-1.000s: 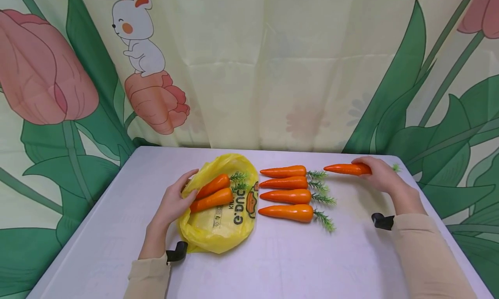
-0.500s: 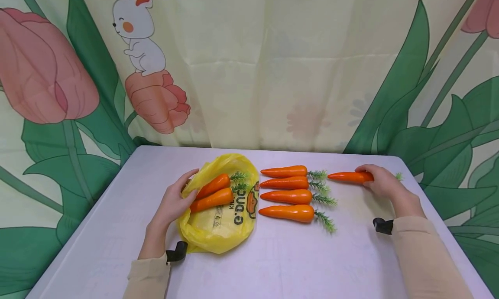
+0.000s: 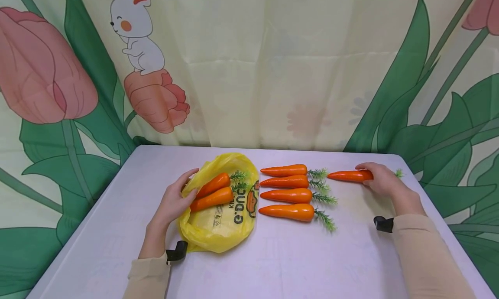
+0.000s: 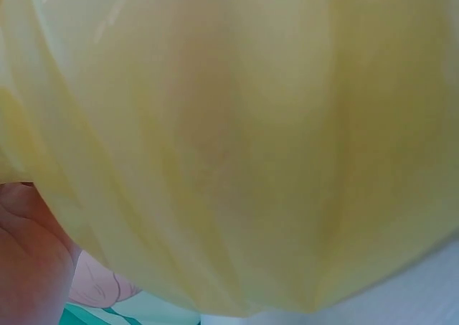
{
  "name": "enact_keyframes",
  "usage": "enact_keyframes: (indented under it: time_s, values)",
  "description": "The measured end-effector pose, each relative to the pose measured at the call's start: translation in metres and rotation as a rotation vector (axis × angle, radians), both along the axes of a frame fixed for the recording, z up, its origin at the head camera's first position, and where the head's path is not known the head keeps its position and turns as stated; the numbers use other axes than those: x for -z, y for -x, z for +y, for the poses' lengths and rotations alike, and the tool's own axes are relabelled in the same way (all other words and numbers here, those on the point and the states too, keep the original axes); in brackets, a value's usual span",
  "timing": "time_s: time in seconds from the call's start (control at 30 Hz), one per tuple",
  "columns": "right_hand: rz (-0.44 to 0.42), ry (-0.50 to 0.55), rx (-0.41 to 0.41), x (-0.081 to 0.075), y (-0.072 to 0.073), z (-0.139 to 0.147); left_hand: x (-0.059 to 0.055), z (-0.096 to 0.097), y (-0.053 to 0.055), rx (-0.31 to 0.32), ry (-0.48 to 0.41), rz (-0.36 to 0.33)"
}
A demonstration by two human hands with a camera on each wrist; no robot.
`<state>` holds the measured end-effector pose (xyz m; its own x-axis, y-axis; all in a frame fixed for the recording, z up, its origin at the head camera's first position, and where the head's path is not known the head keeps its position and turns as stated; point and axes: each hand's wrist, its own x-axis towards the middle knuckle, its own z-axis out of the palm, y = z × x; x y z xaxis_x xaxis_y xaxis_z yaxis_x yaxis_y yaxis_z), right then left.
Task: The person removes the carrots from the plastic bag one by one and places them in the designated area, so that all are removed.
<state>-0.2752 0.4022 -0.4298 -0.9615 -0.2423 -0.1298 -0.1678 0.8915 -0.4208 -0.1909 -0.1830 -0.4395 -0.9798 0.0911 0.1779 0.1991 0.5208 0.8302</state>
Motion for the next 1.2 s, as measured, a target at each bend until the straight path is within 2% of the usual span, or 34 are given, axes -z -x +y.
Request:
enact_keyframes:
  time_s: [0.37, 0.57, 0.9, 1.2]
  values:
    - [0.063, -0.015, 0.013, 0.002, -0.003, 0.002, 0.002, -0.001, 0.0, 0.005, 0.011, 0.012]
    - [0.057, -0.014, 0.019, 0.002, -0.003, 0.001, 0.003, -0.001, -0.001, 0.0, 0.007, 0.005]
    - [0.045, -0.006, 0.033, -0.006, -0.006, -0.001, 0.002, -0.001, 0.001, -0.002, 0.015, 0.014]
    - [0.125, 0.005, 0.01, -0.014, -0.013, -0.013, 0.001, 0.0, 0.001, -0.004, 0.002, -0.002]
